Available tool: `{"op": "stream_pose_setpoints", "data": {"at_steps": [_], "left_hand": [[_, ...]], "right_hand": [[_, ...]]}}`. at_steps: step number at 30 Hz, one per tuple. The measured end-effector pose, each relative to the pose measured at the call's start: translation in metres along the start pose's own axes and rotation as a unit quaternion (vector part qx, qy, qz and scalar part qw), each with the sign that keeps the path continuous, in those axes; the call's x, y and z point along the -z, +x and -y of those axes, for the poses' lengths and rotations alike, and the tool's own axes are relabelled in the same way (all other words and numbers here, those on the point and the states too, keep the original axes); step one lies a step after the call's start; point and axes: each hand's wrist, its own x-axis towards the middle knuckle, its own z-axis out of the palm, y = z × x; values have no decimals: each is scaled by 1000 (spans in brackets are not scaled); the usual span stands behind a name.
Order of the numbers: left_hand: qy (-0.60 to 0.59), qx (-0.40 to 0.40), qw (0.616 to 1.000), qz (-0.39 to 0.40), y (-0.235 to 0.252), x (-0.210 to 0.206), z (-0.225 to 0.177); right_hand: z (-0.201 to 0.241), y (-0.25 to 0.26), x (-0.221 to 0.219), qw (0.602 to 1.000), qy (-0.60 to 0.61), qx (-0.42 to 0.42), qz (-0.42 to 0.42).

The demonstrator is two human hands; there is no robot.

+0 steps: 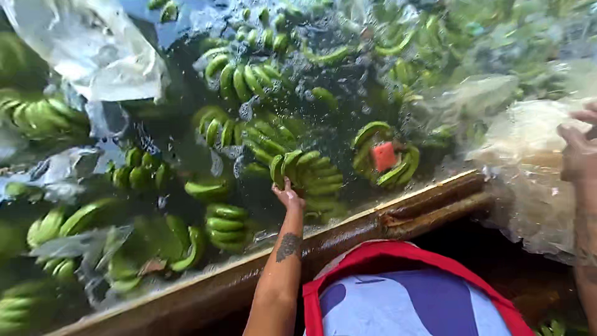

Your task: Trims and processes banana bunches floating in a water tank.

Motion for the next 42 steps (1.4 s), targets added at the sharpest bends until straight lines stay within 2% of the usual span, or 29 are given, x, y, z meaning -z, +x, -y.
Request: {"op": "stream_pose_setpoints", "data": {"at_steps": [2,4,7,9,12,16,20,22,26,28,30,32,33,35,36,39,42], "left_hand": [[-49,89,995,-9,-11,13,18],[-67,156,985,8,-10,27,33],[-83,234,965,81,8,37,44],[-65,277,952,117,9,39,44],[-79,300,935,171,-7,38,32],[-92,314,928,177,-54,27,17],[-117,323,931,127,-106,-1,20],[-147,323,928,116,-121,-11,24],[-164,320,930,83,-140,-31,20],[-165,306,935,74,-144,-39,22],[-168,293,938,78,-140,-41,28],[-169,297,934,106,-136,-45,27],[-194,306,925,112,-138,-44,27],[-239,314,913,107,-140,-48,18],[-247,318,911,96,-140,-49,12],[-254,337,904,67,-141,-50,3],[-265,358,894,44,-142,-56,-8]], "right_hand": [[27,-19,-52,996,18,1,87],[31,-35,-104,982,14,-28,188],[32,-67,-178,941,15,-23,337],[39,-94,-220,916,12,-1,401],[65,-126,-267,893,-30,38,447],[92,-157,-313,890,-66,40,450],[107,-166,-324,884,-121,-11,452],[97,-165,-326,891,-139,-7,431],[105,-159,-317,892,-170,-26,418],[108,-170,-320,888,-114,-62,440],[118,-189,-313,854,32,-103,509],[141,-198,-297,826,120,-98,541],[144,-193,-291,841,116,-82,522],[136,-161,-291,890,21,-27,454],[132,-147,-292,901,-35,-9,433],[122,-130,-297,901,-138,14,412],[120,-133,-307,906,-146,42,394]]}}
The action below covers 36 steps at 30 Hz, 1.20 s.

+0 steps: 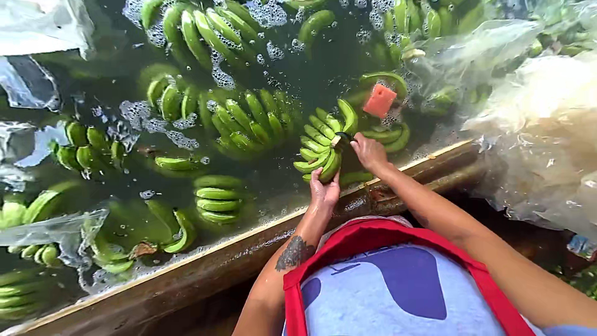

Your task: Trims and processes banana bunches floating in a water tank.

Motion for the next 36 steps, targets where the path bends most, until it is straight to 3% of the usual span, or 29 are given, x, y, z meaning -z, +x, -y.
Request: {"op": "stream_pose_setpoints", "data": {"at_steps": [4,8,12,13,14,16,17,19,21,24,27,31,33,34,36], "left_hand": [[-15,14,1000,-20,3,-4,-1],[20,4,1000,0,7,16,-4],[18,-2,1000,-4,3,8,5],[17,-8,1000,2,8,8,6],[24,-16,999,14,13,9,4],[46,-14,998,34,21,18,-4],[48,-8,998,35,21,23,-5],[42,-5,999,31,18,24,-4],[30,0,999,25,13,18,-6],[16,14,1000,10,6,16,-4],[11,22,1000,4,3,12,-4],[-4,23,1000,1,4,9,-3],[15,14,1000,9,10,18,-2],[38,9,999,18,15,26,-4],[94,3,995,37,21,47,-10]], "right_hand": [[17,5,-22,1000,5,15,-21],[6,1,-18,988,108,15,114],[-4,1,-35,987,139,-8,77],[2,-3,-33,973,204,-30,108],[9,-10,-26,937,302,-51,169],[17,-28,-4,827,486,-72,273],[15,-32,4,809,517,-61,273],[2,-21,9,874,450,-15,183],[-10,-3,9,956,271,18,108],[-8,-1,2,996,62,30,63],[1,1,-9,997,-1,63,38],[5,4,-23,999,6,53,4],[7,-4,-25,990,110,7,92],[4,-7,-20,962,212,-18,170],[-11,-14,-12,859,418,-63,288]]}}
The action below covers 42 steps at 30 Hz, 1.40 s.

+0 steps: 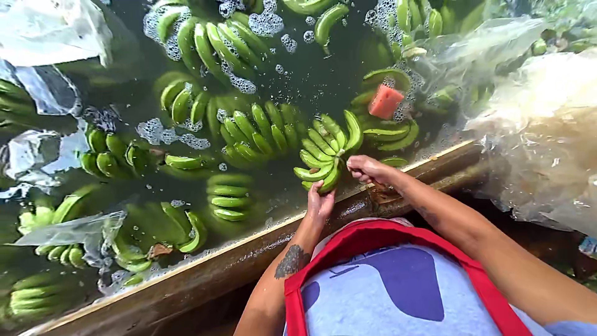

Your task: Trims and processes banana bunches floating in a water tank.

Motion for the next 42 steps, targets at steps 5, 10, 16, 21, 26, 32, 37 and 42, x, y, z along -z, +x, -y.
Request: {"op": "stream_pose_setpoints", "data": {"at_steps": [5,10,16,21,26,32,37,42], "left_hand": [[-7,3,1000,-2,0,-1,2],[-24,7,1000,8,5,4,1],[11,-11,999,28,4,16,-3],[-19,-13,1000,-9,2,14,-3],[-54,-14,998,-14,2,11,-1],[-4,-6,1000,-13,6,12,-16],[244,17,970,-16,21,12,-76],[437,2,898,39,18,-28,-126]], "right_hand": [[-2,15,2,991,56,79,-98],[-27,14,13,991,-33,86,-98],[-39,7,8,986,-125,54,-94],[-36,15,-3,978,-166,44,-115],[-30,29,-11,974,-179,32,-134],[-28,23,-13,927,-204,173,-263],[-27,22,8,792,-408,340,-301],[-23,28,6,842,-458,242,-148]]}}
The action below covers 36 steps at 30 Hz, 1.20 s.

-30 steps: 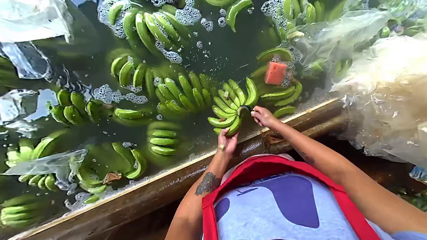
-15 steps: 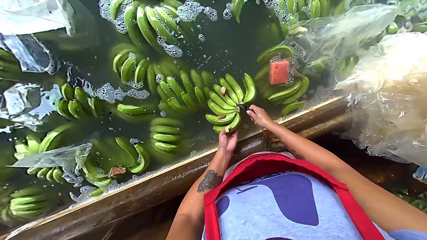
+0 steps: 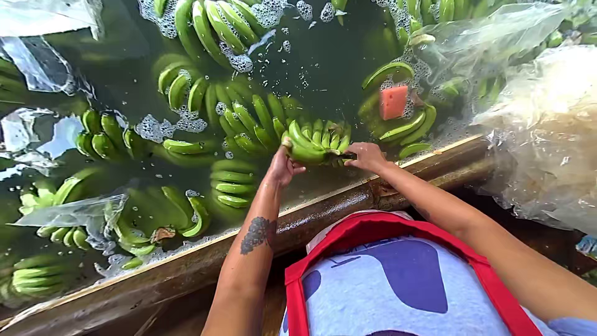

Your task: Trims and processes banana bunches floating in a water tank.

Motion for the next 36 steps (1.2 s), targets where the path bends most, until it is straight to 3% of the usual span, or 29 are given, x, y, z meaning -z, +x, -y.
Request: {"op": "stream_pose_setpoints", "data": {"at_steps": [3,7,10,14,17,20,24,28,31,36], "left_hand": [[-67,-53,993,76,-5,-2,-23],[-223,-146,952,151,-5,-14,-34],[-216,-167,960,54,4,-21,-34],[-128,-101,985,-61,13,-13,-11],[-88,-55,990,-94,14,-6,21],[-83,-15,991,-104,17,-4,47],[-55,-1,994,-98,19,-10,66],[37,-73,993,-80,31,-20,74],[158,-127,979,-26,40,-31,71],[194,-41,977,76,26,-81,83]], "right_hand": [[-3,3,-7,989,114,-81,38],[-26,11,-31,945,250,-209,19],[-40,18,-43,906,309,-290,14],[-25,22,-37,849,390,-355,32],[-48,32,-66,773,519,-363,27],[-30,45,-55,743,540,-395,3],[-25,48,-47,734,565,-375,-27],[-94,17,-80,728,629,-268,55],[-107,-7,-76,739,605,-287,80],[-110,-14,-70,704,630,-325,35]]}}
